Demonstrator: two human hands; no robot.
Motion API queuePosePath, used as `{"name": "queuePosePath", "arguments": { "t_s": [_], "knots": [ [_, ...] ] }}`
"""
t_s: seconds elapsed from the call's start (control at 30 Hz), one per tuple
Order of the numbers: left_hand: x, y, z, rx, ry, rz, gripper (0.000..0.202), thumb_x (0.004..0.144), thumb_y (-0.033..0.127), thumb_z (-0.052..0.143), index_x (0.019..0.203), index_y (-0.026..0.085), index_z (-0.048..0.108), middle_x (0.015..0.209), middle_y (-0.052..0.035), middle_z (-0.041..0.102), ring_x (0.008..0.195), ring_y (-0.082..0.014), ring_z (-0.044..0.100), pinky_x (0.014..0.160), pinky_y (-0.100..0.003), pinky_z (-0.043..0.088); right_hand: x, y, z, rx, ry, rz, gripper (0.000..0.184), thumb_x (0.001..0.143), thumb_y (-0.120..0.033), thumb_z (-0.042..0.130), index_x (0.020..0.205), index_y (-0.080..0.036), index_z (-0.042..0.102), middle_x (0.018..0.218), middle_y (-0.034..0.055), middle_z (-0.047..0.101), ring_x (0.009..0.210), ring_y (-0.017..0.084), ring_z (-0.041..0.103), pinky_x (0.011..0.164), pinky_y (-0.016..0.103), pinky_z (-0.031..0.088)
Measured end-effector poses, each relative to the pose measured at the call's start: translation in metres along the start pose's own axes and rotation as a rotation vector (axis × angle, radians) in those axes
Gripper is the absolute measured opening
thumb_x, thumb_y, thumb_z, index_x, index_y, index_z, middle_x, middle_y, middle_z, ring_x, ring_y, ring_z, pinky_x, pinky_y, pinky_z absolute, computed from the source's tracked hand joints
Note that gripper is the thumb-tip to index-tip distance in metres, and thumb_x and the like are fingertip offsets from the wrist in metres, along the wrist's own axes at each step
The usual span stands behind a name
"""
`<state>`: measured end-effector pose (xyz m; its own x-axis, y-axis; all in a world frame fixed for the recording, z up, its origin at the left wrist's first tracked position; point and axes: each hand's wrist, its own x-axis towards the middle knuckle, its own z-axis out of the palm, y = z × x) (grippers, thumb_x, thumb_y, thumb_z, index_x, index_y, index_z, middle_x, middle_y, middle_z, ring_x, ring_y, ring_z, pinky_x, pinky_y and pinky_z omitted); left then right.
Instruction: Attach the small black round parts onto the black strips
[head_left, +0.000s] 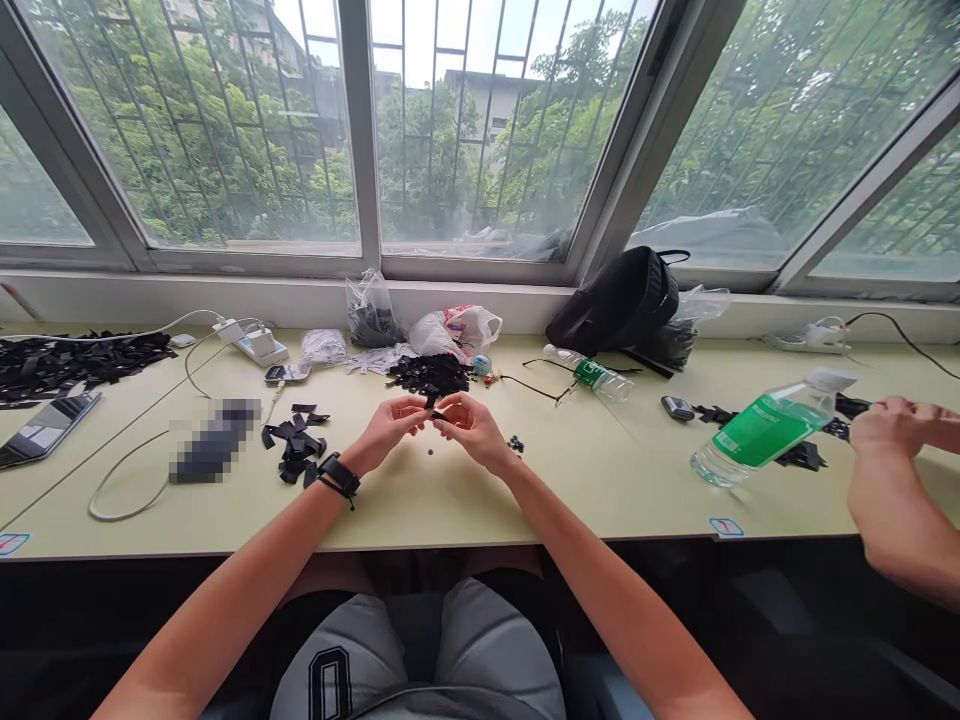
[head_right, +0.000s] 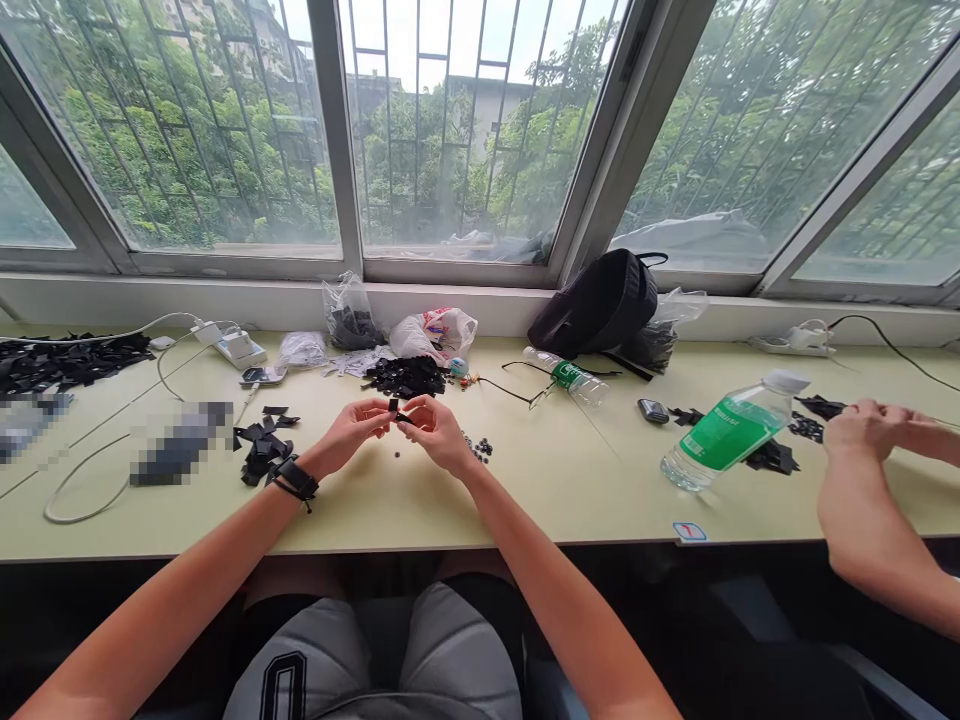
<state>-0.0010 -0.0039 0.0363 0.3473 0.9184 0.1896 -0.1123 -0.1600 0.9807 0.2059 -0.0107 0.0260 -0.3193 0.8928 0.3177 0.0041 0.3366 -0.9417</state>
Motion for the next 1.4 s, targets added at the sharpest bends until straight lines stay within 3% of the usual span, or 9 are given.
{"name": "queuePosePath", "arguments": {
  "t_s": [0.13, 0.27, 0.47, 0.67, 0.83, 0.93, 1.13, 1.4],
  "knots": [
    [0.001, 0.0, 0.0, -0.047, 0.096, 0.0, 0.032, 0.078, 0.043, 0.086, 0.093, 0.016, 0.075, 0.078, -0.0039, 0.068, 0.072, -0.0137, 0.059, 0.069, -0.028, 0.046, 0.0, -0.001, -0.002, -0.016, 0.075, -0.034, 0.037, 0.081, -0.051, 0.083, 0.099, -0.022, 0.067, 0.084, 0.0024, 0.069, 0.074, 0.017, 0.063, 0.067, 0.033, 0.053],
    [0.001, -0.001, -0.001, -0.045, 0.116, 0.018, 0.028, 0.074, 0.036, 0.087, 0.09, 0.017, 0.073, 0.076, -0.0016, 0.067, 0.069, -0.0127, 0.059, 0.069, -0.027, 0.047, -0.001, -0.002, -0.003, -0.023, 0.08, -0.004, 0.039, 0.083, -0.051, 0.081, 0.104, -0.021, 0.068, 0.082, 0.0023, 0.07, 0.073, 0.017, 0.064, 0.067, 0.032, 0.054],
    [-0.002, -0.001, -0.001, 0.081, -0.01, 0.02, 0.028, 0.078, 0.039, 0.085, 0.091, 0.015, 0.078, 0.083, -0.0063, 0.073, 0.075, -0.0155, 0.061, 0.071, -0.029, 0.048, -0.001, -0.003, -0.003, -0.034, 0.033, -0.007, 0.034, 0.082, -0.051, 0.081, 0.092, -0.02, 0.07, 0.077, 0.0026, 0.069, 0.07, 0.017, 0.062, 0.065, 0.031, 0.053],
    [-0.002, 0.004, -0.006, 0.206, 0.005, 0.008, 0.036, 0.077, 0.048, 0.085, 0.086, 0.014, 0.076, 0.076, -0.0053, 0.071, 0.068, -0.0141, 0.059, 0.064, -0.027, 0.044, -0.001, -0.001, -0.006, -0.052, 0.071, 0.044, 0.031, 0.082, -0.047, 0.08, 0.093, -0.02, 0.069, 0.071, -0.0006, 0.064, 0.063, 0.014, 0.057, 0.057, 0.027, 0.048],
    [-0.002, 0.005, -0.018, 0.404, -0.056, -0.041, 0.039, 0.076, 0.05, 0.083, 0.09, 0.014, 0.076, 0.057, 0.0033, 0.055, 0.052, -0.0095, 0.044, 0.051, -0.023, 0.029, -0.005, -0.002, -0.009, -0.064, -0.01, 0.2, 0.034, 0.076, -0.044, 0.082, 0.092, -0.019, 0.067, 0.067, -0.0015, 0.063, 0.053, 0.011, 0.052, 0.047, 0.024, 0.041],
    [-0.003, 0.003, -0.025, 0.505, -0.118, -0.058, 0.041, 0.075, 0.052, 0.082, 0.091, 0.014, 0.077, 0.053, 0.0049, 0.05, 0.05, -0.0092, 0.04, 0.05, -0.023, 0.026, -0.009, -0.005, -0.008, -0.097, -0.077, 0.27, 0.032, 0.076, -0.041, 0.082, 0.093, -0.019, 0.067, 0.066, -0.0017, 0.062, 0.052, 0.011, 0.052, 0.044, 0.022, 0.038],
    [-0.004, 0.002, -0.029, 0.592, -0.228, -0.052, 0.041, 0.078, 0.052, 0.077, 0.094, 0.014, 0.077, 0.059, 0.0025, 0.055, 0.052, -0.0099, 0.042, 0.05, -0.023, 0.028, -0.01, -0.003, -0.007, -0.173, -0.125, 0.271, 0.028, 0.074, -0.036, 0.08, 0.09, -0.017, 0.068, 0.062, -0.0031, 0.059, 0.053, 0.011, 0.05, 0.044, 0.021, 0.034],
    [-0.005, 0.0, -0.026, 0.65, -0.248, -0.043, 0.035, 0.08, 0.047, 0.074, 0.093, 0.015, 0.078, 0.061, 0.0019, 0.057, 0.055, -0.0109, 0.045, 0.053, -0.023, 0.032, -0.01, 0.002, -0.007, -0.259, -0.121, 0.234, 0.02, 0.074, -0.03, 0.075, 0.086, -0.017, 0.068, 0.062, -0.0033, 0.059, 0.057, 0.012, 0.052, 0.053, 0.023, 0.037]
  ]
}}
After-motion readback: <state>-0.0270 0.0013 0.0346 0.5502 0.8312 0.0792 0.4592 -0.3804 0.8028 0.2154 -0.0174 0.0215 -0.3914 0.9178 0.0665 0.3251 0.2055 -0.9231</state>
